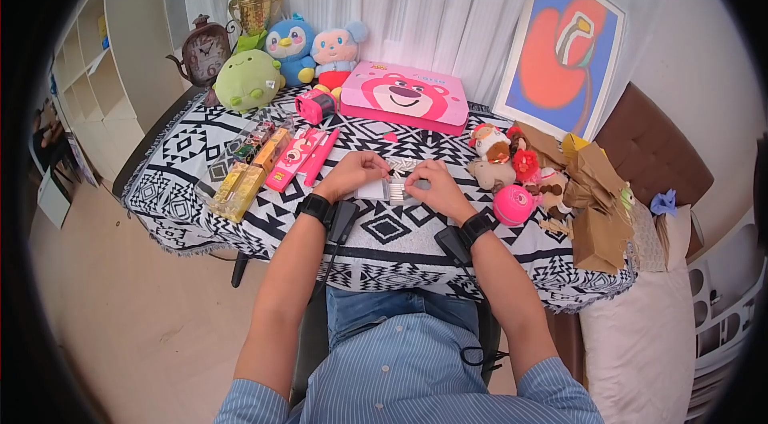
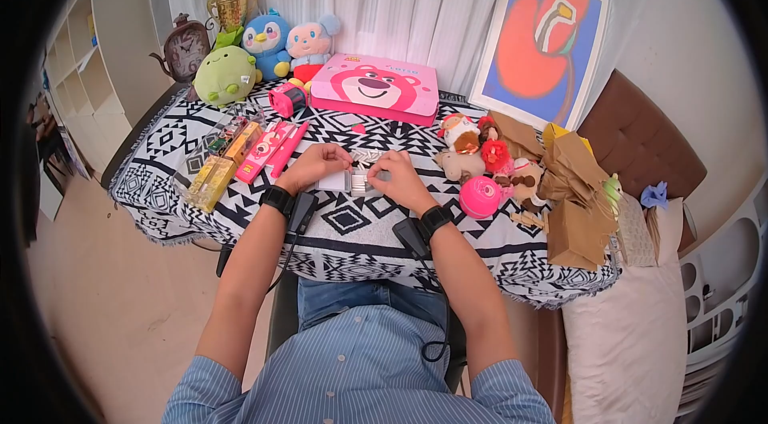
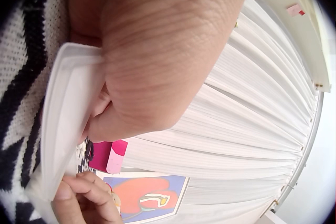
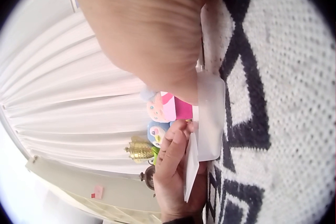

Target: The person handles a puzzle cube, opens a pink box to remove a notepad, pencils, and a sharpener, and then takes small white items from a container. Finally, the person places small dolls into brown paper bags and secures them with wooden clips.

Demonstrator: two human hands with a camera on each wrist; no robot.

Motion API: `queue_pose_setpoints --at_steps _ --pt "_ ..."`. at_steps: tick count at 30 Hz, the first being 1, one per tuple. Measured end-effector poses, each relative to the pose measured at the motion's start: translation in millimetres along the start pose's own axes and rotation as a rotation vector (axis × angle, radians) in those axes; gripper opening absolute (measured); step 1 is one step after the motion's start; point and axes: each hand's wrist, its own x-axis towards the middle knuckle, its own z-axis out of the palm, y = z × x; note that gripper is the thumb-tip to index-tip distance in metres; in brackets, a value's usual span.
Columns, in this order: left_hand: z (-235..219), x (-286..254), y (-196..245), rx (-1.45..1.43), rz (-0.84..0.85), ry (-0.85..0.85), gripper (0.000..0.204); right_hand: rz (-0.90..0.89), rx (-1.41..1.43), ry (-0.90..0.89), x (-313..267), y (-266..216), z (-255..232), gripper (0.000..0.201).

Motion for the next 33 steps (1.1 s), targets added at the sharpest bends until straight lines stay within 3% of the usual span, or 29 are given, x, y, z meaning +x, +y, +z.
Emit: queue_pose_setpoints --at_steps 9,14,16,20,21,23,33 --pt "1 -1 2 -0.016 -0.009 -0.003 0.015 0.020 -0.026 0.000 0 -4 -2 0.009" --pt "-2 2 -3 -0.006 0.010 0.015 0.014 0.205 0.238 0.081 0 0 -5 0.016" --pt "-7 3 -1 0.036 0.080 0.271 0.013 0.213 0.263 0.102 0 2 -6 0.017" --pt "-13 7 -8 0.072 0.077 0.454 0.013 0.237 0.314 0.129 -1 6 -2 0.016" --pt "-13 7 -10 0.076 0.079 0.453 0.013 0.237 0.310 0.112 0 7 -2 0.016" --pt "-13 8 -13 0.416 0.107 0.344 0.017 0.214 0.261 0.097 -1 8 -2 0.014" --pt "-11 3 0 0.296 0.024 0.275 0.018 0.234 0.266 0.007 -4 10 -10 0.012"
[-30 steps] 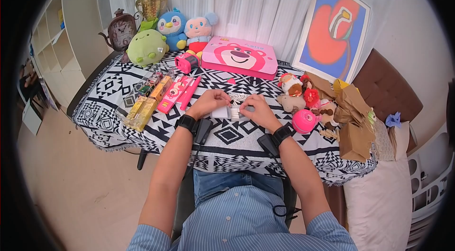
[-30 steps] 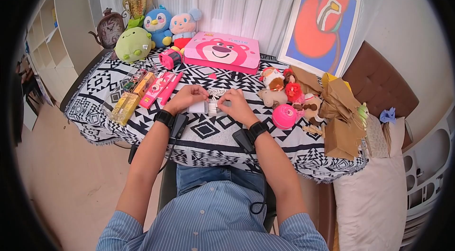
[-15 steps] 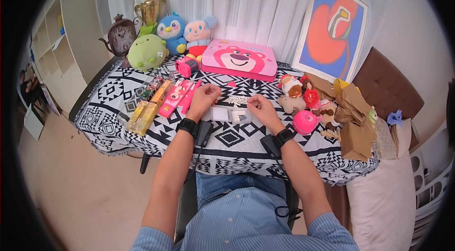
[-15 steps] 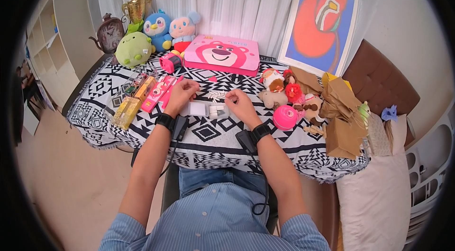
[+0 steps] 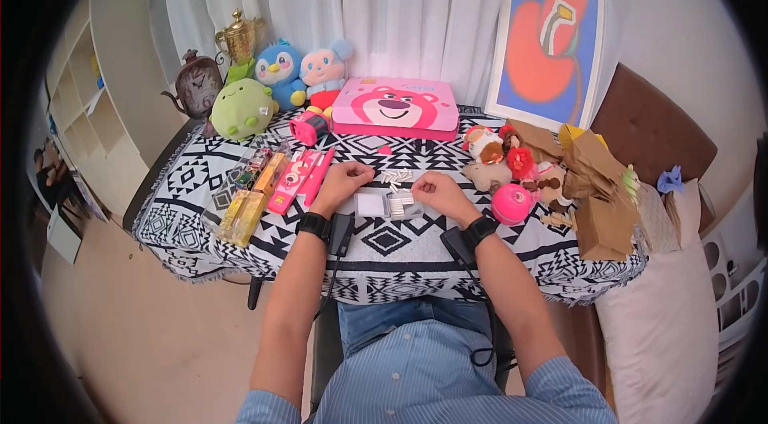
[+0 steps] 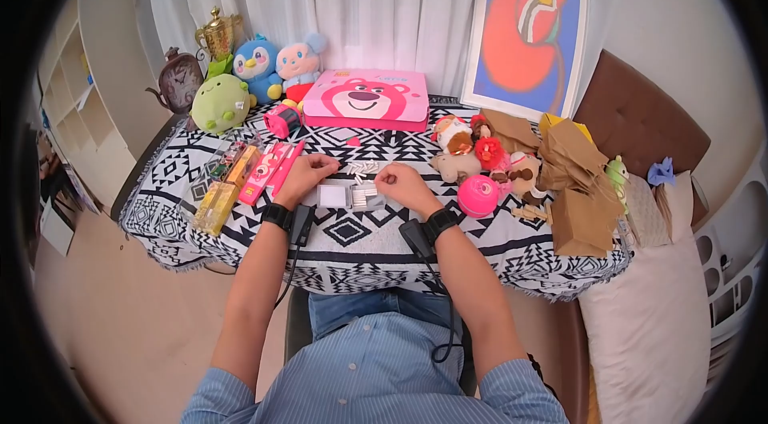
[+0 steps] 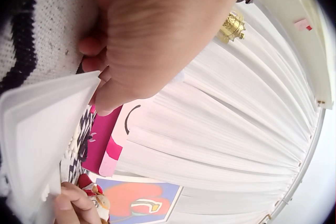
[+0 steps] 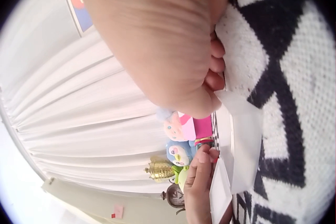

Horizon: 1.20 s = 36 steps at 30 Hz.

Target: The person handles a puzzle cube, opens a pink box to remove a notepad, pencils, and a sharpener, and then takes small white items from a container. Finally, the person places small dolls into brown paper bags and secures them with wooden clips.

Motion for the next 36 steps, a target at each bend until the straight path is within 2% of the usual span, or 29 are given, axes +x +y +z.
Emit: queue_pose_setpoints --at_steps 8,10,12,14,16,18,19,23,27,29,30,32,36 --pt "-3 12 -1 0.144 0.052 -0.130 0.019 0.020 0.043 -0.095 -2 -1 -13 0.013" --pt "-6 19 4 0.335 0.163 -0.289 0.020 0.044 0.076 -0.096 -4 0 -12 0.013" --pt "-4 24 15 0.379 0.202 -0.294 0.021 0.041 0.063 -0.106 -2 0 -14 0.013" --pt "1 27 21 0.438 0.265 -0.223 0.022 0.035 0.062 -0.110 -3 3 -14 0.014" --pt "9 31 27 0.505 0.287 -0.246 0.021 0.048 0.088 -0.133 -1 2 -18 0.014" --pt "17 32 25 0.735 0.403 -0.279 0.021 0.042 0.109 -0.127 -1 7 -18 0.014" --pt "20 36 20 0.713 0.495 -0.275 0.019 0.034 0.127 -0.129 0 9 -17 0.015" --pt "21 42 20 0.731 0.455 -0.309 0.016 0.049 0.069 -0.141 -3 1 -19 0.016" --pt "21 41 23 0.718 0.390 -0.314 0.015 0.019 0.128 -0.097 -2 5 -16 0.015" --pt "22 40 23 0.632 0.250 -0.337 0.014 0.023 0.114 -0.130 -1 8 -16 0.016" --pt "22 40 22 0.636 0.252 -0.340 0.014 0.022 0.116 -0.125 -1 10 -16 0.016" --pt "21 38 21 0.537 0.201 -0.322 0.014 -0.005 0.127 -0.124 0 12 -15 0.015" --pt "19 31 31 0.543 0.183 -0.270 0.013 -0.027 0.074 -0.119 -1 11 -15 0.015"
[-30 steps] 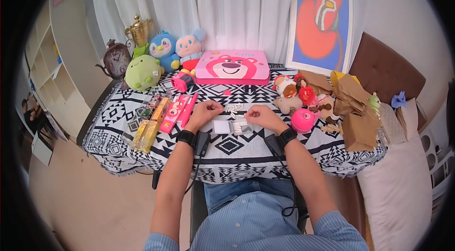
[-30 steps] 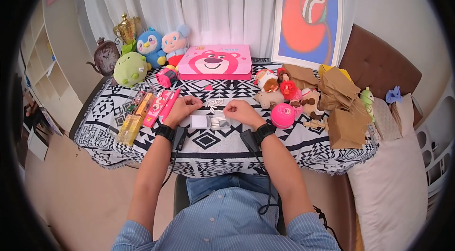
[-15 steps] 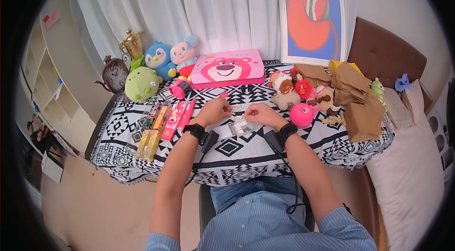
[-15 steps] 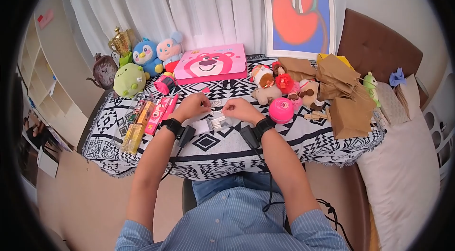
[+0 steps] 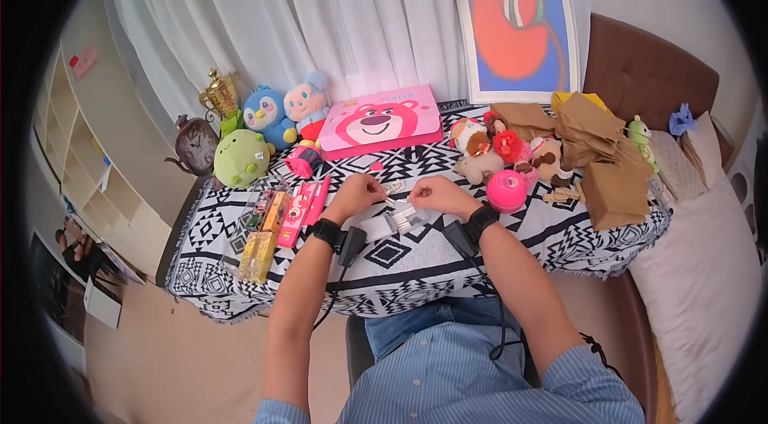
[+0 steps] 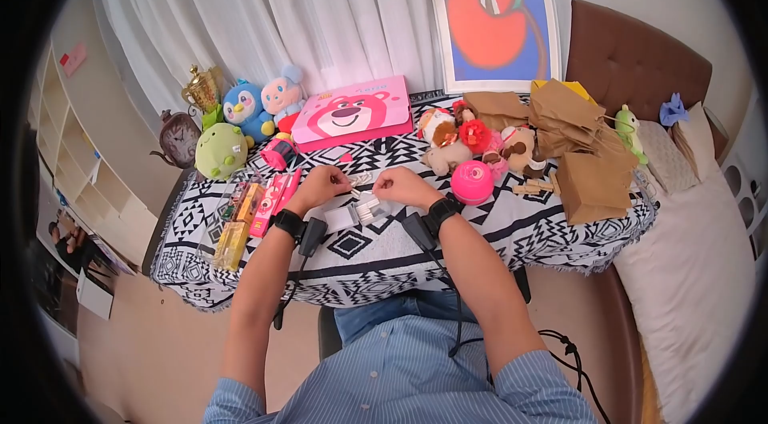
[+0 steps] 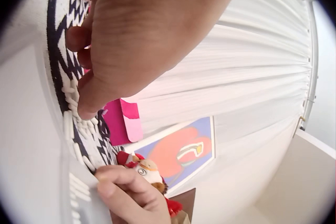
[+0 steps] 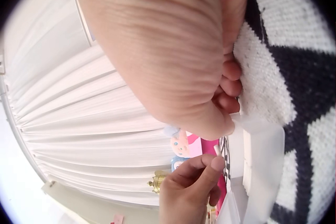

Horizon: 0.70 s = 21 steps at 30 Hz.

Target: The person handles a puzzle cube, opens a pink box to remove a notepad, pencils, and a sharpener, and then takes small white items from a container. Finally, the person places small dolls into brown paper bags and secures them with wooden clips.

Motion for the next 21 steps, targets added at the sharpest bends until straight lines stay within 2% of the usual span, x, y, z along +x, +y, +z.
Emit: queue_pose_setpoints --at_steps 5,11,13,16,21 --pt "-6 -19 36 0.140 0.009 -0.024 0.018 0.020 0.022 0.004 2 6 3 0.015" --pt "10 -37 69 0.239 0.088 -0.014 0.015 0.011 0.020 0.015 3 7 3 0.014" --pt "18 -35 70 0.280 0.072 0.012 0.015 -0.039 0.027 0.064 3 9 5 0.018" --pt "21 -31 67 0.202 0.075 0.002 0.014 -0.041 0.039 0.062 3 9 6 0.018" --pt "32 -30 65 0.232 0.053 0.021 0.013 -0.030 0.014 0.065 2 6 7 0.017"
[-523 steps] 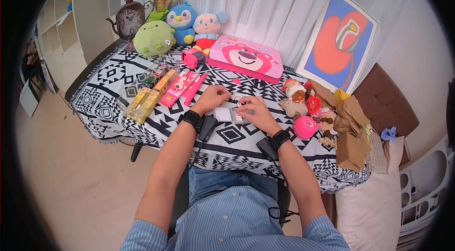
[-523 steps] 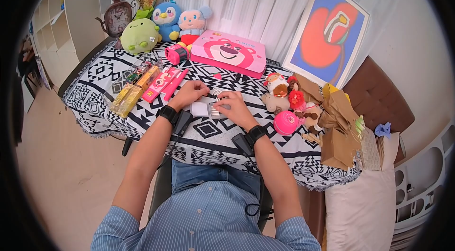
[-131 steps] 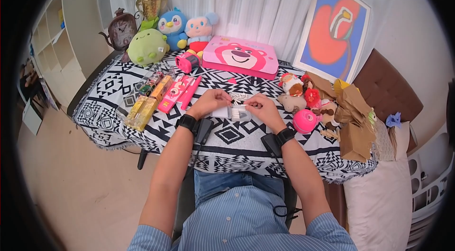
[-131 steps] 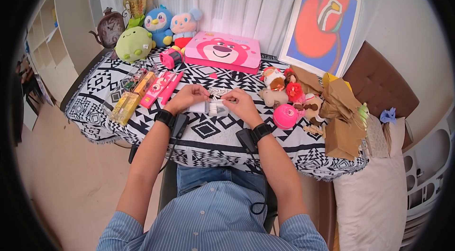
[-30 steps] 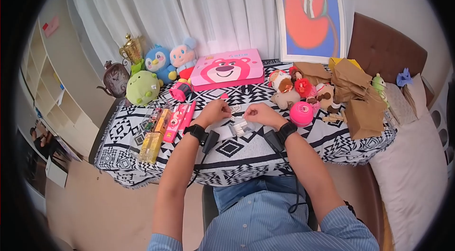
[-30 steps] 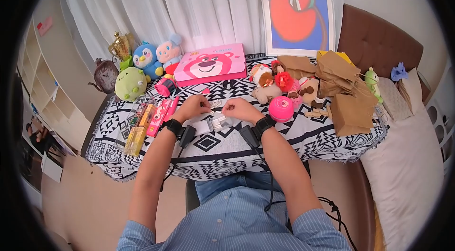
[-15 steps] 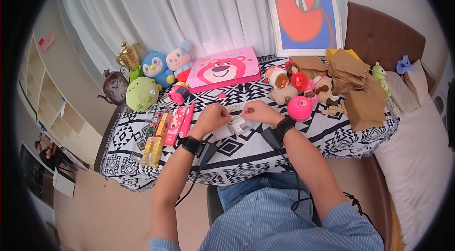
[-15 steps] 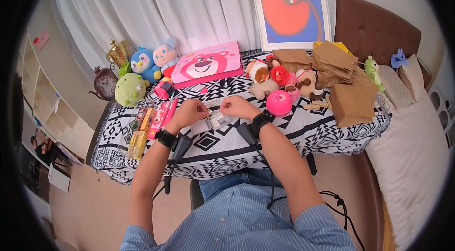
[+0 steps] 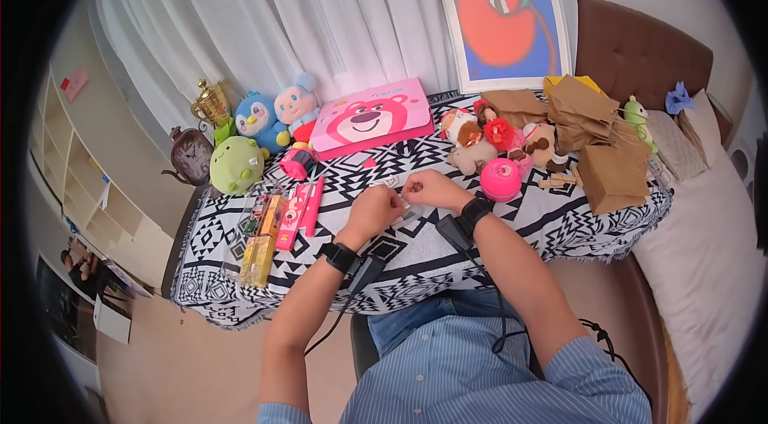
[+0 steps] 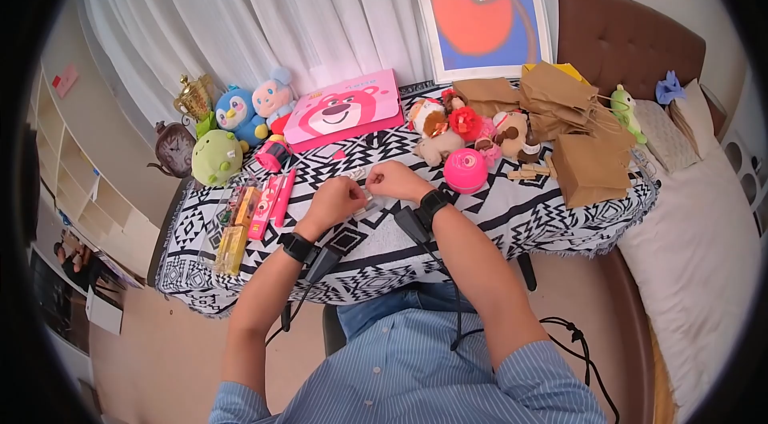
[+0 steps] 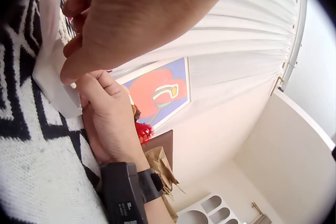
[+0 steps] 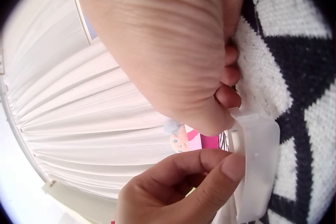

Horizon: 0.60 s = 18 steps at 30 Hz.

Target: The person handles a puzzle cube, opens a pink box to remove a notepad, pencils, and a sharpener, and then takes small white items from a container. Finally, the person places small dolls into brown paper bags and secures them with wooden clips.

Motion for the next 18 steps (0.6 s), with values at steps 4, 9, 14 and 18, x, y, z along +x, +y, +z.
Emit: queue_pose_setpoints --at_steps 4,9,14,18 --pt "8 2 2 0.034 -0.054 0.015 0.013 0.002 -0.015 0.006 1 -1 0 0.017" --pt "12 2 1 0.052 -0.056 0.034 0.014 -0.005 -0.045 0.009 -1 -4 -1 0.017" --pt "7 1 1 0.001 -0.016 0.006 0.015 -0.007 -0.059 0.016 -1 -6 -2 0.017" --pt "5 0 2 -0.052 -0.023 -0.001 0.015 -0.012 -0.051 0.013 -1 -6 -2 0.017"
